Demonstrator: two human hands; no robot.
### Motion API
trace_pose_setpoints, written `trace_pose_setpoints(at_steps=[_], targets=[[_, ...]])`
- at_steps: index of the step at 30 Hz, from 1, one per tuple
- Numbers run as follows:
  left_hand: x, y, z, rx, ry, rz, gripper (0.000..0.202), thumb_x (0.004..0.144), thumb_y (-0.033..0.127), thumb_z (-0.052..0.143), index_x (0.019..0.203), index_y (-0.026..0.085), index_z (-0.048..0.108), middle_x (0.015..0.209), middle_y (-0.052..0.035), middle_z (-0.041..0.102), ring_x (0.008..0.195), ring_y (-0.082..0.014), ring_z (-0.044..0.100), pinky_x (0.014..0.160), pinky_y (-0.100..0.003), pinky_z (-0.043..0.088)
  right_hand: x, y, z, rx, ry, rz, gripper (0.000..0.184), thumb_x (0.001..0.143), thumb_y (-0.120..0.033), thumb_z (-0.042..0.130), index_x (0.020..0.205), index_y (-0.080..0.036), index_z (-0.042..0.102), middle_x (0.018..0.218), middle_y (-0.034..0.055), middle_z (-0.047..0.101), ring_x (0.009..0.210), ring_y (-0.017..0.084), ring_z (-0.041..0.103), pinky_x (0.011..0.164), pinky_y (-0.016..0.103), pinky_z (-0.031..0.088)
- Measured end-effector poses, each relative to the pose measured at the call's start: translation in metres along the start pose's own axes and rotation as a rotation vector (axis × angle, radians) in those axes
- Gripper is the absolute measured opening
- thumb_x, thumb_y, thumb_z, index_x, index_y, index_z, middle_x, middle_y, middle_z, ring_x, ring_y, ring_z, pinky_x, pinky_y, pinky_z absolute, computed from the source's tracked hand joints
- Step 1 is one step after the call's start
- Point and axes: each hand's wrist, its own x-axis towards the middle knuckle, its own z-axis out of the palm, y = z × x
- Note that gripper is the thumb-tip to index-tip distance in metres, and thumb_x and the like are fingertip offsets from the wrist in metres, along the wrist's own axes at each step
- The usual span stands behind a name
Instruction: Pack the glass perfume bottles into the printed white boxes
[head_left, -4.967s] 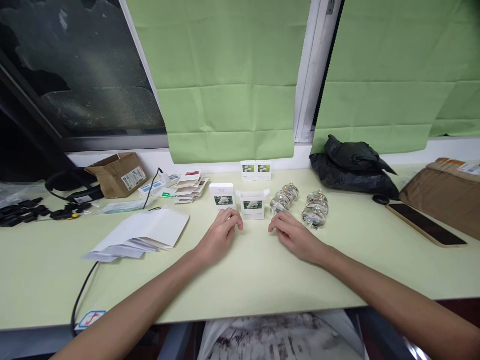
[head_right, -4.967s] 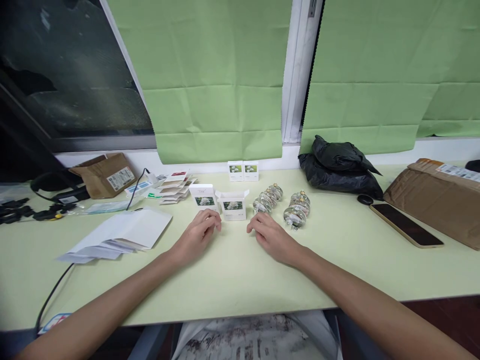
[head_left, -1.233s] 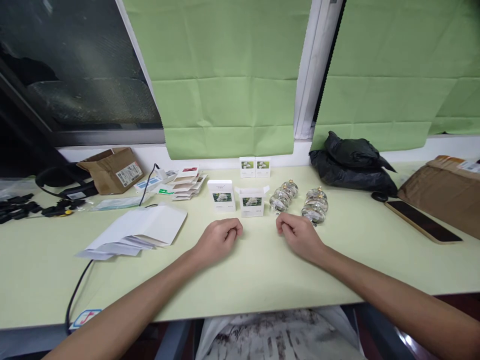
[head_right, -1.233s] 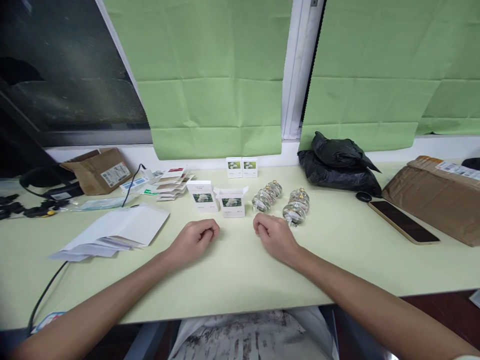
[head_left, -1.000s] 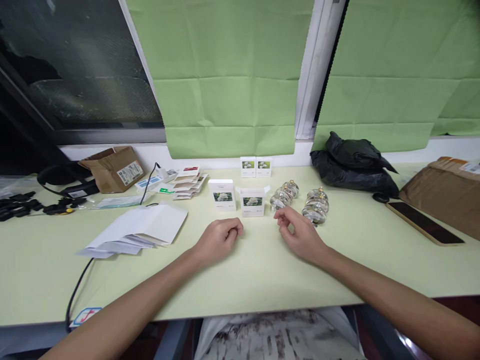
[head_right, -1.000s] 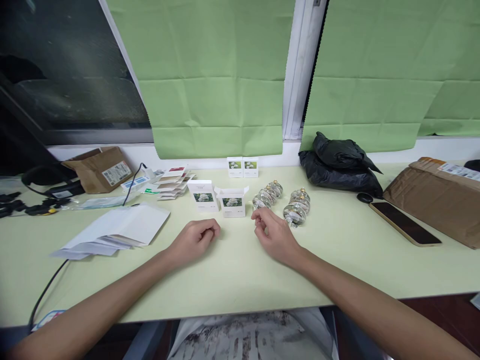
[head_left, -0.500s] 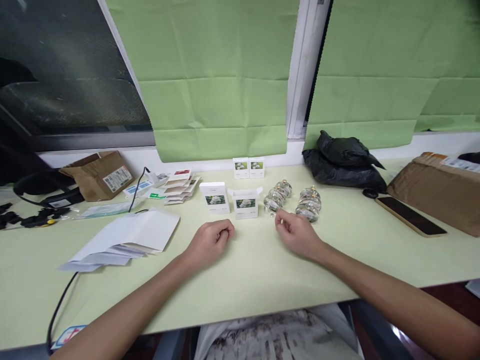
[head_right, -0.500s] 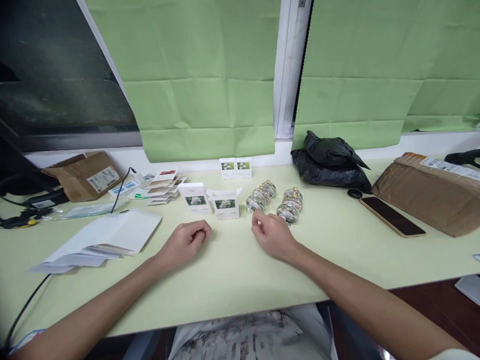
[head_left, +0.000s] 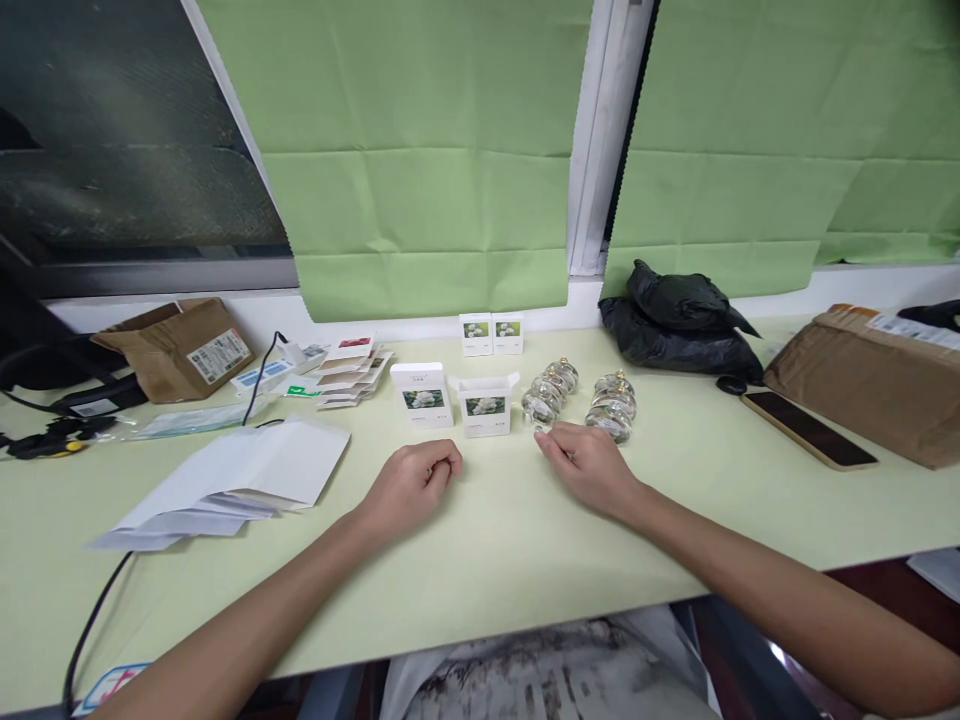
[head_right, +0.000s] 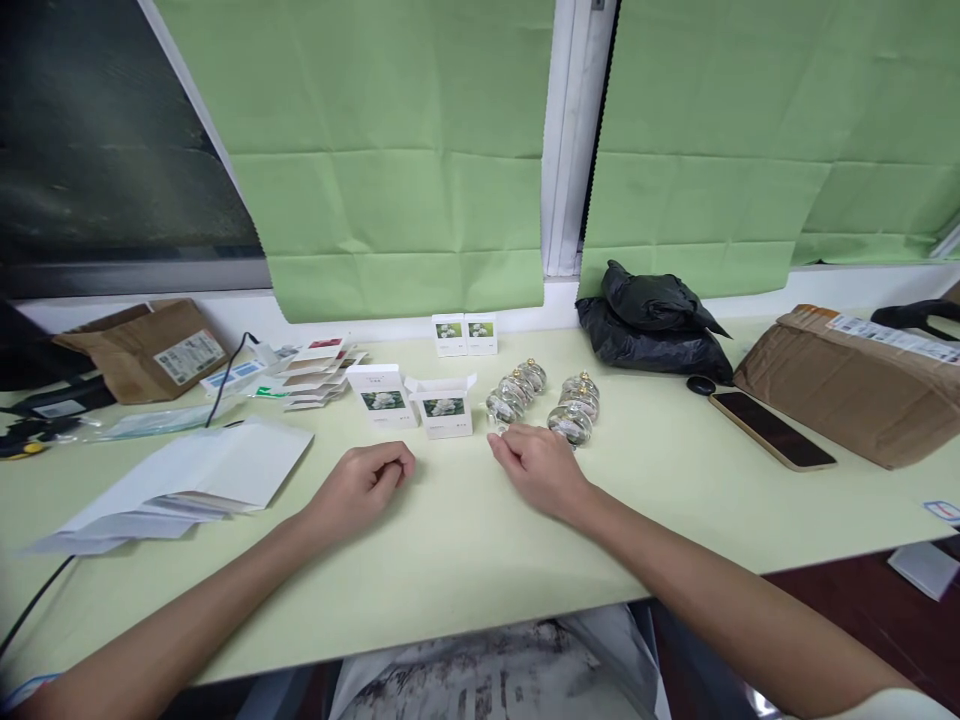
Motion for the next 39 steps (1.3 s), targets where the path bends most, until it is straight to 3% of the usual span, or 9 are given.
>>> trace_pose_setpoints(at_steps=[3, 6, 10, 14, 17, 22, 27, 34, 39], targets=[[0.000, 0.001, 0.000, -0.002, -0.001, 0.000, 0.028, 0.088, 0.007, 0.043, 0.081, 0.022, 0.066, 0.069, 0.0044, 0.067, 0.058, -0.0135, 0.054, 0.059, -0.026, 0.037, -0.001, 0.004, 0.001, 0.035, 0.001, -0.030, 0.046, 0.107, -0.023, 0.045, 0.061, -0.021, 0.044, 0.073, 0.0013, 0.060, 0.067, 0.015, 0.057, 0.067, 0.031, 0.035], [0.000, 0.001, -0.001, -0.007, 0.002, 0.000, 0.028, 0.088, 0.007, 0.043, 0.081, 0.022, 0.066, 0.069, 0.0043, 0.067, 0.059, -0.0135, 0.054, 0.060, -0.026, 0.038, -0.003, 0.006, 0.003, 0.051, -0.009, -0.046, 0.041, 0.095, -0.011, 0.052, 0.056, -0.020, 0.044, 0.079, 0.0016, 0.063, 0.069, 0.014, 0.058, 0.067, 0.031, 0.036], [0.000, 0.001, -0.001, -0.011, -0.001, 0.003, 0.028, 0.087, 0.008, 0.043, 0.081, 0.022, 0.066, 0.069, 0.0040, 0.068, 0.058, -0.0136, 0.055, 0.059, -0.025, 0.039, -0.004, 0.002, 0.002, 0.033, -0.017, -0.046, 0.042, 0.092, -0.010, 0.054, 0.053, -0.019, 0.044, 0.088, 0.0028, 0.064, 0.068, 0.013, 0.057, 0.066, 0.032, 0.036], [0.001, 0.002, -0.002, -0.004, 0.006, 0.007, 0.027, 0.088, 0.009, 0.042, 0.080, 0.022, 0.065, 0.069, 0.0038, 0.067, 0.057, -0.0140, 0.053, 0.058, -0.026, 0.039, -0.002, -0.005, -0.002, -0.016, -0.042, 0.002, 0.033, 0.103, -0.021, 0.050, 0.072, -0.020, 0.060, 0.105, 0.0045, 0.064, 0.067, 0.013, 0.054, 0.064, 0.032, 0.036], [0.002, 0.001, -0.005, 0.003, 0.013, 0.010, 0.027, 0.087, 0.009, 0.042, 0.079, 0.022, 0.064, 0.068, 0.0039, 0.065, 0.056, -0.0141, 0.052, 0.057, -0.025, 0.037, -0.001, -0.006, -0.002, -0.022, -0.084, -0.037, 0.019, 0.098, -0.011, 0.050, 0.096, -0.022, 0.065, 0.112, 0.0051, 0.063, 0.076, 0.016, 0.058, 0.069, 0.031, 0.040], [0.004, -0.010, -0.010, 0.016, 0.008, 0.034, 0.024, 0.077, 0.005, 0.039, 0.068, 0.022, 0.054, 0.059, 0.0042, 0.054, 0.054, -0.0135, 0.044, 0.055, -0.025, 0.033, -0.001, 0.001, 0.001, -0.027, -0.072, -0.135, 0.027, 0.091, 0.000, 0.047, 0.085, -0.022, 0.061, 0.092, 0.0041, 0.060, 0.091, 0.022, 0.058, 0.078, 0.032, 0.042], [0.003, -0.020, -0.014, -0.043, -0.064, 0.029, 0.022, 0.066, 0.007, 0.037, 0.059, 0.020, 0.053, 0.055, 0.0034, 0.052, 0.052, -0.0121, 0.044, 0.055, -0.025, 0.032, -0.002, 0.008, 0.004, -0.020, -0.058, -0.114, 0.035, 0.086, 0.003, 0.046, 0.104, -0.022, 0.061, 0.093, 0.0033, 0.065, 0.091, 0.022, 0.060, 0.079, 0.030, 0.042], [-0.001, -0.023, -0.002, -0.083, 0.025, 0.039, 0.013, 0.063, 0.012, 0.038, 0.055, 0.020, 0.045, 0.049, 0.0043, 0.037, 0.049, -0.0111, 0.035, 0.052, -0.025, 0.026, -0.001, 0.013, 0.005, 0.096, -0.189, -0.103, 0.041, 0.075, 0.010, 0.044, 0.092, -0.022, 0.063, 0.077, -0.0040, 0.066, 0.070, 0.014, 0.058, 0.067, 0.023, 0.035], [0.002, -0.022, -0.001, -0.087, 0.042, -0.007, 0.016, 0.065, 0.011, 0.038, 0.058, 0.020, 0.048, 0.052, 0.0039, 0.045, 0.052, -0.0121, 0.041, 0.054, -0.024, 0.030, -0.001, 0.012, 0.002, 0.117, -0.185, -0.073, 0.031, 0.076, 0.006, 0.046, 0.075, -0.021, 0.062, 0.062, -0.0057, 0.058, 0.059, 0.013, 0.050, 0.062, 0.024, 0.029]])
